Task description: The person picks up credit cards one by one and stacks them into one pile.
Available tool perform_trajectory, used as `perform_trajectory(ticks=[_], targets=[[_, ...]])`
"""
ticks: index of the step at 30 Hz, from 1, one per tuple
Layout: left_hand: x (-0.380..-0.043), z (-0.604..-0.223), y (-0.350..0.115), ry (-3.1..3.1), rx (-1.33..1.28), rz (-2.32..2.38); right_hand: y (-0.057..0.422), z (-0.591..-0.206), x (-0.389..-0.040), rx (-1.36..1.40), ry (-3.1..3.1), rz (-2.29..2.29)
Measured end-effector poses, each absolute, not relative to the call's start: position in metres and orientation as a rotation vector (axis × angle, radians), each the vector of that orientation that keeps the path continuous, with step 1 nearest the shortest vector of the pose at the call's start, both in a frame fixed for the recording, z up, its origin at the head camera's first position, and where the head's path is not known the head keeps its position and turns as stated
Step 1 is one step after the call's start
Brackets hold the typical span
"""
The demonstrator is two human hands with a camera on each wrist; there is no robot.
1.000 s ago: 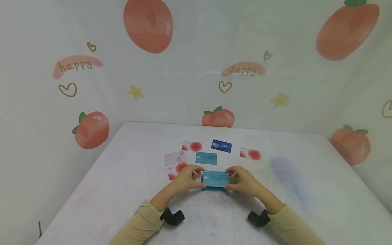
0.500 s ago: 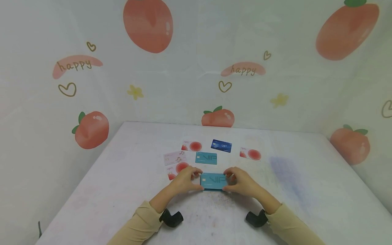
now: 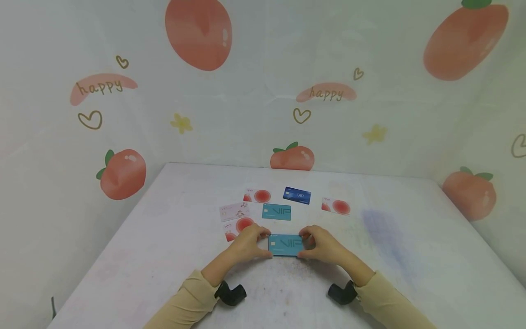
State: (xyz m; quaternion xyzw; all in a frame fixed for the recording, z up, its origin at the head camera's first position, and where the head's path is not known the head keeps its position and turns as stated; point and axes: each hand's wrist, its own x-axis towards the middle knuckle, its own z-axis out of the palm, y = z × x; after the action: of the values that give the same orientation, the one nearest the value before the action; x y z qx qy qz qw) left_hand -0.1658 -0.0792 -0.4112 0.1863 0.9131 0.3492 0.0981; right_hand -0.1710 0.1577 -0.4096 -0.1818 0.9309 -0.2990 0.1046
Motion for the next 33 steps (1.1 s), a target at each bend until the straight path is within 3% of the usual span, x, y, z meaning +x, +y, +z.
perform_trajectory(ticks=[33], targets=[[-0.1647,-0.4147,-0.0767,2.764,0.6,0.952,0.1551,-0.4113,-0.1708,-0.505,2.757,-0.871]])
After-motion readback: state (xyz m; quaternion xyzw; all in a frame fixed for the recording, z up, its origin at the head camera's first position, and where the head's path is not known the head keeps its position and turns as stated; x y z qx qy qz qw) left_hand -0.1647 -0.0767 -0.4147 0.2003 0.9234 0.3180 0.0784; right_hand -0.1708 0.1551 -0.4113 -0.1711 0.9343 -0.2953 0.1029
